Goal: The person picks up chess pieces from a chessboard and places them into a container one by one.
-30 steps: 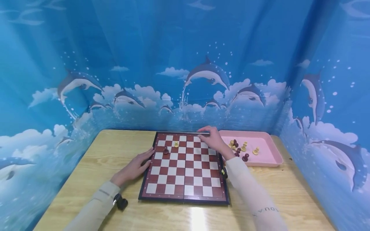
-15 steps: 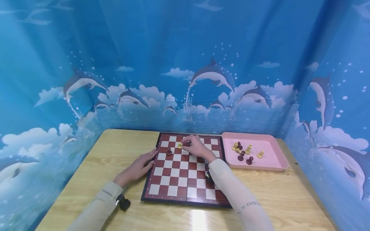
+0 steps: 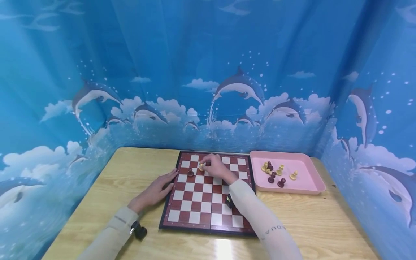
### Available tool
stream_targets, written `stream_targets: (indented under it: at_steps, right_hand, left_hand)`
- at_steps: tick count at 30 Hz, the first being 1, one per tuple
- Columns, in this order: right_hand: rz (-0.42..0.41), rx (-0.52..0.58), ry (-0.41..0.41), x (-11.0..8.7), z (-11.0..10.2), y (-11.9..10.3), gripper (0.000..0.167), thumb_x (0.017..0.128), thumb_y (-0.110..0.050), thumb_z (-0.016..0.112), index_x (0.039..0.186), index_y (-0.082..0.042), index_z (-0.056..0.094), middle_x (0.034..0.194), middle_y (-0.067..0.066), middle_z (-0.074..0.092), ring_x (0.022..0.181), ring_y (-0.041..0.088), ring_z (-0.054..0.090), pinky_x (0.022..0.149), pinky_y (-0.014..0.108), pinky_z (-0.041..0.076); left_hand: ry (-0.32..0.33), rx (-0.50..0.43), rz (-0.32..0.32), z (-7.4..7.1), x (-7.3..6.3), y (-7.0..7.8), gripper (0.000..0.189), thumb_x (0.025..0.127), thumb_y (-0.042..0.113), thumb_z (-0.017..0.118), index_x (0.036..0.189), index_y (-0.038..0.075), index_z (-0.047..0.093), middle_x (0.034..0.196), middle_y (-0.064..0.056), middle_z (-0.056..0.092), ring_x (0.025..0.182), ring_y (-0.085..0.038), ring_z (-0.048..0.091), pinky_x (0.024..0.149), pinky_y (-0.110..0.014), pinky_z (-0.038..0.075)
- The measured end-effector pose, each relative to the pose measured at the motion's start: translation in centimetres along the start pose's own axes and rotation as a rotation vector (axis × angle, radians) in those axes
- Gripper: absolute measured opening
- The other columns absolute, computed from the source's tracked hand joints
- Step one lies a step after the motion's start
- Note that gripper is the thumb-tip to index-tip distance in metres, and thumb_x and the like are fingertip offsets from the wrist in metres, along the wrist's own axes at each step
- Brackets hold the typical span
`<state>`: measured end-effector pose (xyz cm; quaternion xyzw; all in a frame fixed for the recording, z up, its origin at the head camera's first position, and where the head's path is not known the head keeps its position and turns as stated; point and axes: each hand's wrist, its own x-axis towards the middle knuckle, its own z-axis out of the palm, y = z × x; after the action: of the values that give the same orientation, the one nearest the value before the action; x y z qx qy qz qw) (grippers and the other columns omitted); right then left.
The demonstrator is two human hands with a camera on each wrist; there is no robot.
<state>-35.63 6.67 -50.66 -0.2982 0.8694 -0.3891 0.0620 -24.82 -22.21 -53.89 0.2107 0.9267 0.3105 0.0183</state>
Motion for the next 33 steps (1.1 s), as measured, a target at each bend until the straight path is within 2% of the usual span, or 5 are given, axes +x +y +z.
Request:
stream_targets:
  at_steps: [5, 9, 14, 24, 33]
  right_hand:
    - [-0.010, 0.046, 0.040, -0.3, -0.6, -0.4, 0.016, 0.099, -0.013, 0.068, 0.106, -0.004, 0.078, 0.133, 0.020, 0.063, 0.130, 0.035, 0.055, 0.106, 0.053, 0.049]
    - [0.012, 0.142, 0.116, -0.8, -1.6, -1.2, 0.018, 0.100, -0.022, 0.067, 0.107, -0.008, 0.078, 0.136, 0.018, 0.063, 0.130, 0.033, 0.054, 0.100, 0.054, 0.052]
    - [0.012, 0.224, 0.184, -1.4, -2.8, -1.9, 0.019, 0.099, -0.024, 0.070, 0.105, -0.008, 0.076, 0.133, 0.016, 0.062, 0.128, 0.031, 0.055, 0.105, 0.051, 0.052]
    - [-0.024, 0.207, 0.263, -3.6, -3.8, -0.1, 0.013, 0.097, -0.023, 0.072, 0.096, -0.010, 0.076, 0.127, 0.017, 0.066, 0.124, 0.033, 0.057, 0.108, 0.063, 0.043]
    - [-0.005, 0.202, 0.302, -6.2, -5.2, 1.6, 0.019, 0.098, -0.022, 0.071, 0.108, -0.007, 0.076, 0.125, 0.019, 0.068, 0.120, 0.034, 0.059, 0.107, 0.062, 0.043]
  left_hand:
    - [0.025, 0.011, 0.014, 0.1, 0.2, 0.1, 0.056, 0.109, 0.028, 0.047, 0.159, 0.010, 0.032, 0.167, -0.010, 0.025, 0.151, -0.037, 0.030, 0.122, -0.065, 0.020]
    - [0.004, 0.006, 0.009, 0.3, -0.2, 0.2, 0.056, 0.109, 0.028, 0.047, 0.159, 0.010, 0.031, 0.167, -0.010, 0.025, 0.151, -0.038, 0.030, 0.122, -0.067, 0.019]
    - [0.008, 0.003, 0.010, 0.3, -0.4, 0.0, 0.056, 0.109, 0.029, 0.046, 0.160, 0.011, 0.030, 0.168, -0.008, 0.023, 0.152, -0.037, 0.029, 0.122, -0.065, 0.018]
    - [-0.008, -0.001, 0.001, 0.0, -0.1, 0.4, 0.056, 0.109, 0.027, 0.047, 0.160, 0.010, 0.030, 0.168, -0.009, 0.024, 0.152, -0.037, 0.028, 0.122, -0.067, 0.017]
    - [0.020, 0.002, 0.026, 0.0, -0.1, 0.3, 0.055, 0.108, 0.024, 0.048, 0.158, 0.006, 0.032, 0.166, -0.013, 0.026, 0.150, -0.041, 0.030, 0.121, -0.068, 0.018]
